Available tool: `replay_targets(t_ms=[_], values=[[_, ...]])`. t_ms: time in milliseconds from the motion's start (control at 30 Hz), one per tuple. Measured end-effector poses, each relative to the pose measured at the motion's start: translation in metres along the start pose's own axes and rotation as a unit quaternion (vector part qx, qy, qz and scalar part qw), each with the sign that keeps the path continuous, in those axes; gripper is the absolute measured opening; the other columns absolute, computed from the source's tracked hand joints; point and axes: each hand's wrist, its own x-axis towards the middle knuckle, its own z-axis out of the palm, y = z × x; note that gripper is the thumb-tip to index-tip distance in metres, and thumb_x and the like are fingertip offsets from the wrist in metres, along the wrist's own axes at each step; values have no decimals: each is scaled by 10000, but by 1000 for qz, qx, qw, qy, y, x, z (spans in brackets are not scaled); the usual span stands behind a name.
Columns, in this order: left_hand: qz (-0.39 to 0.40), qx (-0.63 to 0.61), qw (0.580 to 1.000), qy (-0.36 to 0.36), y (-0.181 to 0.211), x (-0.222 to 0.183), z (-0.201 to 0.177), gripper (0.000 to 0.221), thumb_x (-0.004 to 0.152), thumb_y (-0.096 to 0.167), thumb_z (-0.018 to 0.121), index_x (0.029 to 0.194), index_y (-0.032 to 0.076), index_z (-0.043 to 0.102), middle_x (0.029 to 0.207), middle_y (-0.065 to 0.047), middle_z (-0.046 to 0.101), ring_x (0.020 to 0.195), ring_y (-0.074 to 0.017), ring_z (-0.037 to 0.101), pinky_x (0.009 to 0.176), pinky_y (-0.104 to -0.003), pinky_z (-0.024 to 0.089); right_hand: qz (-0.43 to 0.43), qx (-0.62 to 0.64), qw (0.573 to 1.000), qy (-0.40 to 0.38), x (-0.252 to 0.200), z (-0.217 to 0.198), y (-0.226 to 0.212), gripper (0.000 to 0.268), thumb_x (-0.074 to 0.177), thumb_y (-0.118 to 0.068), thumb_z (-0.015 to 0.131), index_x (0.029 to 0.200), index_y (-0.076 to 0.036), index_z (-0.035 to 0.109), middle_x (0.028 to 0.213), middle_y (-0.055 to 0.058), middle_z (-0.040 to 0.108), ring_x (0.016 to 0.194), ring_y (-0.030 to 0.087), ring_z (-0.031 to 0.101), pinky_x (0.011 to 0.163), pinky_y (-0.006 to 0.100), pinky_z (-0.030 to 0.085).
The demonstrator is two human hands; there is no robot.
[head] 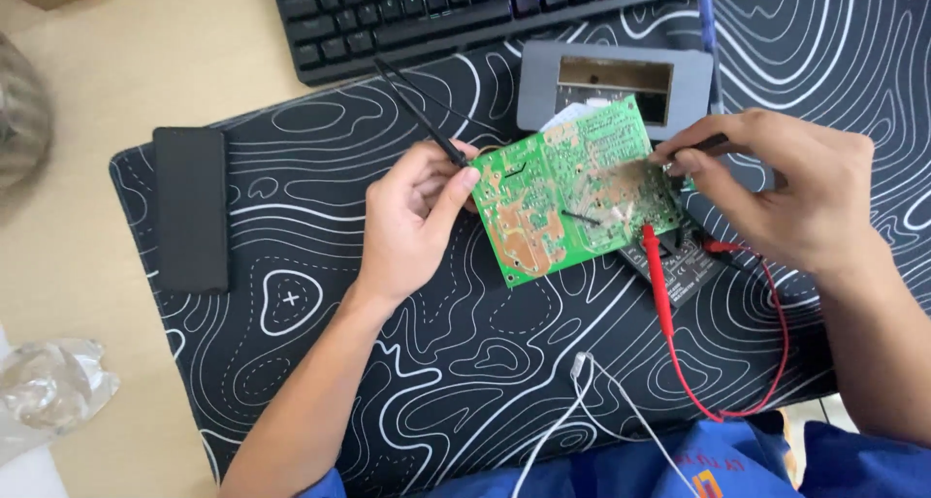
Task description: Using a multimeter to test electrical components and traces on a printed circuit board.
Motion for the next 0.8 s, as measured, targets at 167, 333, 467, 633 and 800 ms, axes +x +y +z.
replay_targets(t_ms=[167, 333, 467, 633, 800], values=[[10, 13, 1000, 5, -1, 0, 0, 183, 1154, 105, 686, 1315, 19, 707, 1258, -109, 814, 1104, -211, 838, 979, -324, 746, 72, 70, 995, 2, 2, 0, -1, 81, 1180, 44, 766, 1226, 110, 768, 1154, 190, 847, 969, 235, 846, 806, 276, 635], [10, 5, 1000, -2, 0, 0, 0, 187, 1157, 122, 683, 1315, 27, 713, 1196, -99, 829, 1063, -197, 839, 948, -308, 743, 85, 99, 991, -8, 5, -2, -4, 108, 1177, 52, 728, 1252, 129, 714, 1168, 218, 842, 993, 258, 863, 778, 272, 685], [8, 8, 1000, 3, -3, -1, 0, 188, 1154, 135, 687, 1315, 39, 709, 1250, -85, 820, 1116, -192, 834, 989, -318, 744, 120, 126, 985, -3, 9, -2, -11, 93, 1183, 74, 702, 1250, 137, 710, 1156, 237, 835, 1014, 276, 858, 853, 307, 706], [11, -1, 1000, 1, -4, -1, 0, 199, 1155, 149, 684, 1313, 30, 702, 1162, -103, 824, 1008, -188, 832, 877, -316, 765, 118, 119, 986, 5, 3, 2, -6, 67, 1193, 80, 710, 1243, 124, 720, 1147, 223, 839, 1002, 263, 859, 817, 284, 696], [11, 3, 1000, 3, -5, -1, 0, 197, 1151, 143, 692, 1314, 33, 707, 1210, -96, 826, 1075, -195, 842, 929, -316, 762, 22, 2, 999, 49, -14, 12, 12, 137, 1171, 10, 863, 1239, 87, 772, 1166, 156, 875, 1070, 250, 866, 812, 262, 600]])
